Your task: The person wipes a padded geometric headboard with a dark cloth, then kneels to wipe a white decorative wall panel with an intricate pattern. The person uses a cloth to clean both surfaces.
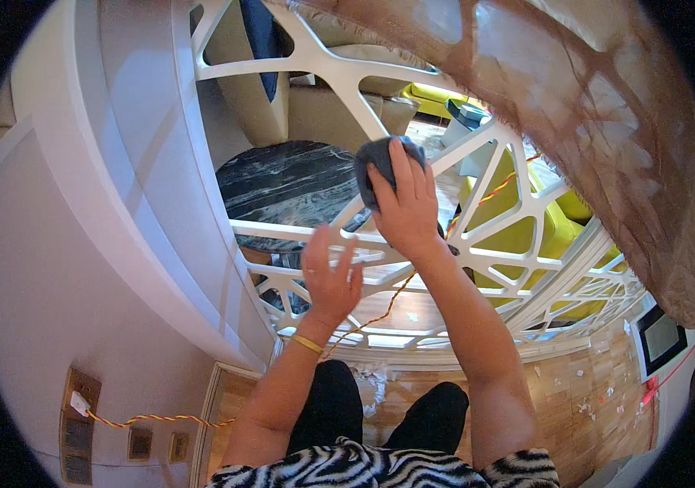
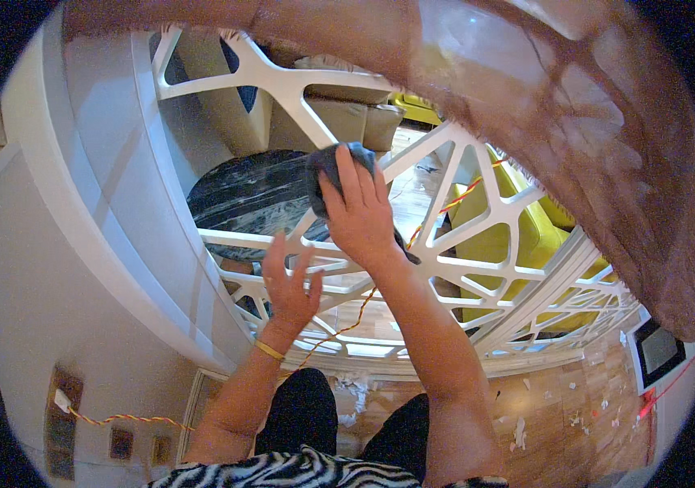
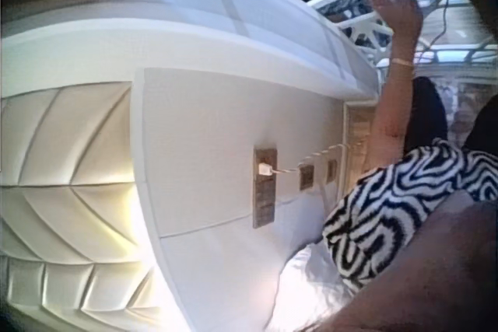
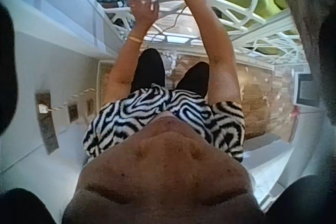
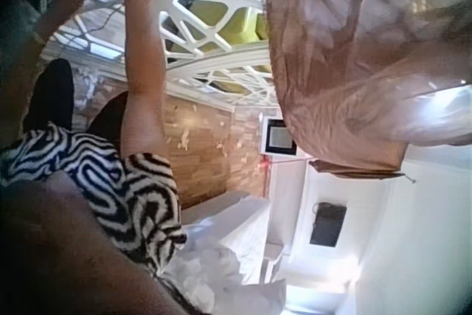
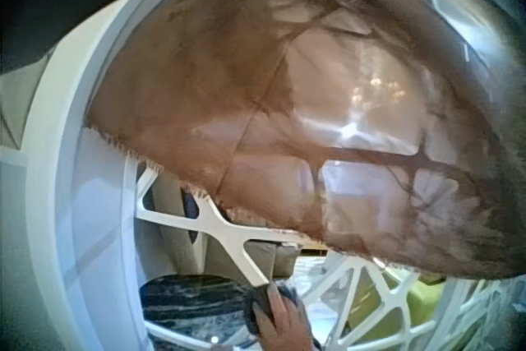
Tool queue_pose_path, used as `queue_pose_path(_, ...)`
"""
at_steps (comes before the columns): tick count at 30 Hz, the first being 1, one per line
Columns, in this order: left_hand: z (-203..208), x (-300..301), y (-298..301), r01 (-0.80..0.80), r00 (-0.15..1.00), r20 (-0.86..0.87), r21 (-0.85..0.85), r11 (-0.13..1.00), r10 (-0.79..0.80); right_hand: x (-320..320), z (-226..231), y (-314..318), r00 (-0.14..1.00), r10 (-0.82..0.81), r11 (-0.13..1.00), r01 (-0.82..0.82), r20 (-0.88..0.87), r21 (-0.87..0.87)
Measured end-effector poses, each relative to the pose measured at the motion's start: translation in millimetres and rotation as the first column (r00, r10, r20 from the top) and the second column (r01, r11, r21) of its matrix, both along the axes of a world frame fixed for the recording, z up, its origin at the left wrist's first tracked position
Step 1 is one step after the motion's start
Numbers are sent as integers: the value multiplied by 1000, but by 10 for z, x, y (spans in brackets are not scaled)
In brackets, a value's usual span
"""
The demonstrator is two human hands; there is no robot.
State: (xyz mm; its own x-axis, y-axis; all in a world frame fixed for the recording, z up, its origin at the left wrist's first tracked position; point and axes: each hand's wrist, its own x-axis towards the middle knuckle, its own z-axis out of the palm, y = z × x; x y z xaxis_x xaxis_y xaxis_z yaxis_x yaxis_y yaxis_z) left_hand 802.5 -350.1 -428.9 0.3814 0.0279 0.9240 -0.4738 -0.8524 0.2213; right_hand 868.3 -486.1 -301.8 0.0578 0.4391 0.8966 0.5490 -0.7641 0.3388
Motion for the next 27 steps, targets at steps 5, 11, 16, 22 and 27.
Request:
queue_pose_path(5, 88, 130, 326, -116, 946, -278, 190, 975, 166, -154, -488, -67, 975, 10, 964, -68, -221, -258)
queue_pose_path(11, -107, 269, 331, -161, 952, -219, 235, 959, 214, -212, -540, 111, 983, 21, 922, -89, -180, -376)
queue_pose_path(16, -93, 234, 411, -229, 941, -184, 279, 932, 286, -300, -32, 194, 986, -83, 992, 68, -147, -107)
queue_pose_path(22, -27, 217, 322, -193, 944, -222, 234, 953, 245, -259, -642, 26, 957, -69, 992, 36, -282, -122)
queue_pose_path(27, -55, 216, 425, -153, 953, -223, 233, 960, 206, -446, -888, -100, 927, -118, 992, 92, -355, -90)
